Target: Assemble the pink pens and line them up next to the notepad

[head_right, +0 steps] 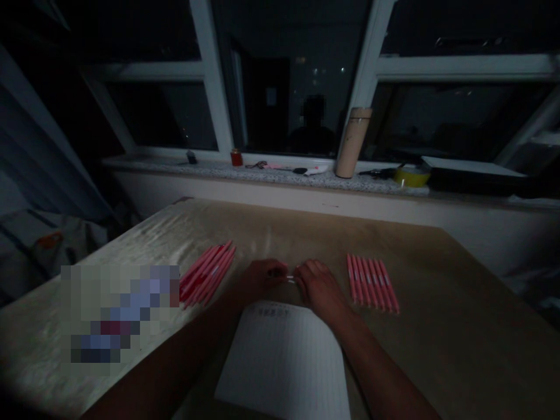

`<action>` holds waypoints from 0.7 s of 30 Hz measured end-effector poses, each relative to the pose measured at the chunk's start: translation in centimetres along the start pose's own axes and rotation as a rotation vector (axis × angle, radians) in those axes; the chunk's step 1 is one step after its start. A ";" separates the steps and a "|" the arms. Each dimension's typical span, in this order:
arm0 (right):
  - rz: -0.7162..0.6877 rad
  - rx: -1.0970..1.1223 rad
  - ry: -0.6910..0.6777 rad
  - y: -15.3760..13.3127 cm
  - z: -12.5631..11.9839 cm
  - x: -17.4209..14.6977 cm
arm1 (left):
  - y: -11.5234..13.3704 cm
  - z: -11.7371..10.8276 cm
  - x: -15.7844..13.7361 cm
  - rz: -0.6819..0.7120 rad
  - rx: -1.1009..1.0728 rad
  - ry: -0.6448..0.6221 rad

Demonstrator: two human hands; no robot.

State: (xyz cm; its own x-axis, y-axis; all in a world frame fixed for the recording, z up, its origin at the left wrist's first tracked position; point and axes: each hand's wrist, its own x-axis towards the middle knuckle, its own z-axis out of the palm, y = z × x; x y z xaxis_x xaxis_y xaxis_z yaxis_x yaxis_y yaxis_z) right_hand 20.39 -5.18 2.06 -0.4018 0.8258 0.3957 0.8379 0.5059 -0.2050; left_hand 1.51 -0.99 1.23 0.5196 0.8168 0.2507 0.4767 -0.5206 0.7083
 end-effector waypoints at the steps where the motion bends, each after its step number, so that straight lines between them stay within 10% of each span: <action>1: -0.003 0.009 0.005 0.0 0.0 0.0 | 0.1 0.0 -0.1 -0.022 -0.025 0.006; 21: 0.054 0.064 0.039 0.5 0.0 -0.3 | 0.2 -0.4 -0.7 -0.047 -0.030 0.135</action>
State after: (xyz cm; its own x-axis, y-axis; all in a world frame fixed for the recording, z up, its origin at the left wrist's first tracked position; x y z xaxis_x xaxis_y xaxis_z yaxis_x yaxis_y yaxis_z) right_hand 20.88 -5.14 1.81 -0.3409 0.8427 0.4168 0.8321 0.4768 -0.2833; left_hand 0.94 -1.58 1.44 0.3962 0.8671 0.3018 0.4757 -0.4750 0.7403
